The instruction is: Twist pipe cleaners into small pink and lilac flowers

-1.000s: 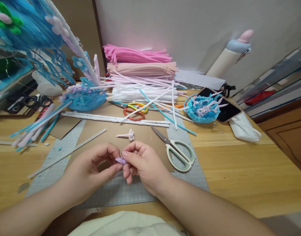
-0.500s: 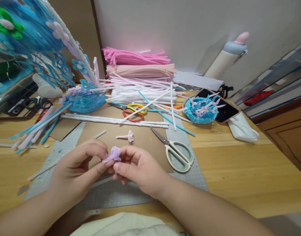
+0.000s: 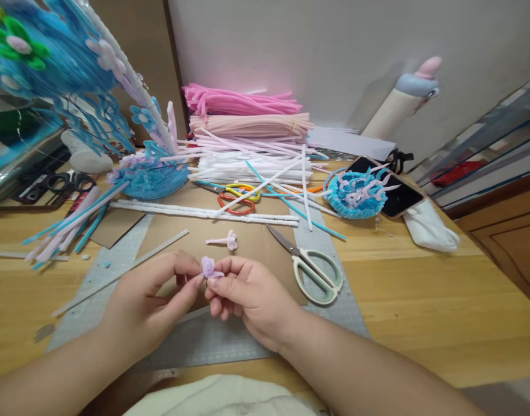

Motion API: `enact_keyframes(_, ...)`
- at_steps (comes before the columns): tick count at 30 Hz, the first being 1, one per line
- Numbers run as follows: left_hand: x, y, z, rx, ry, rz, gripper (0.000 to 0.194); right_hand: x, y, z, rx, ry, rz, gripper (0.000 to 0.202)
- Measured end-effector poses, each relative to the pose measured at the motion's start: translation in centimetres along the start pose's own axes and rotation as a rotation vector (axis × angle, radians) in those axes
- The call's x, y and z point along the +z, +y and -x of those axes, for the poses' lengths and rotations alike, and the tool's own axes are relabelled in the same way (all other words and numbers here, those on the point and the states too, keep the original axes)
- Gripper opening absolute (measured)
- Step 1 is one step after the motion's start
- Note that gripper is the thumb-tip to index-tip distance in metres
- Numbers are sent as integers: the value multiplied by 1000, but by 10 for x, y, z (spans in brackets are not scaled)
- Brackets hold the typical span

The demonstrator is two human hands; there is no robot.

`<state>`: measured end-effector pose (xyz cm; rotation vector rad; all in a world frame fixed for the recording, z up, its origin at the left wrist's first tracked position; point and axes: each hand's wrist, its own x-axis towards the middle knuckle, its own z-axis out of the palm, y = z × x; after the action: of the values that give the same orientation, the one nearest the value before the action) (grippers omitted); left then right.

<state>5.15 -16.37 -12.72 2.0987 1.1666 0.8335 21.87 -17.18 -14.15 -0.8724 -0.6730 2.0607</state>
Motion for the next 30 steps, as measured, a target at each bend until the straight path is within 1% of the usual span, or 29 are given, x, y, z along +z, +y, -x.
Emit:
enact_keyframes(2,2,2,0,-51,21,52,10,-1,0,0,21,8,-101,17)
enact_keyframes(4,4,3,0,-84,20,95,9,-2,-1,-1,22,17,-145,16)
enact_keyframes(7,6,4,0,-131,3,140,8,-3,-2,-2,7,34,-100,17)
enact_keyframes(9,7,4,-1,-127,-2,134,7,-2,-2,-2,-6,45,-50,17)
enact_keyframes(13,5,1,-1,-25,8,35,9,0,-2,0,0,11,-7,17)
enact_keyframes(17,-1,-4,0,159,-13,-119,9,4,-1,3,-17,-55,69,27)
enact_keyframes(19,-3,-3,1,239,-42,-199,10,4,-1,4,-54,-27,157,27)
enact_keyframes(21,-4,-1,2,269,-65,-249,11,3,-1,3,-93,16,250,24)
enact_keyframes(23,-4,1,2,262,-80,-278,10,2,-1,3,-110,18,287,23)
enact_keyframes(25,-3,3,3,234,-90,-309,10,0,0,2,-102,-4,256,22)
enact_keyframes(28,-2,3,5,163,-106,-331,14,-1,2,1,-97,2,209,22)
enact_keyframes(30,-1,3,6,96,-107,-304,14,0,3,1,-108,22,223,24)
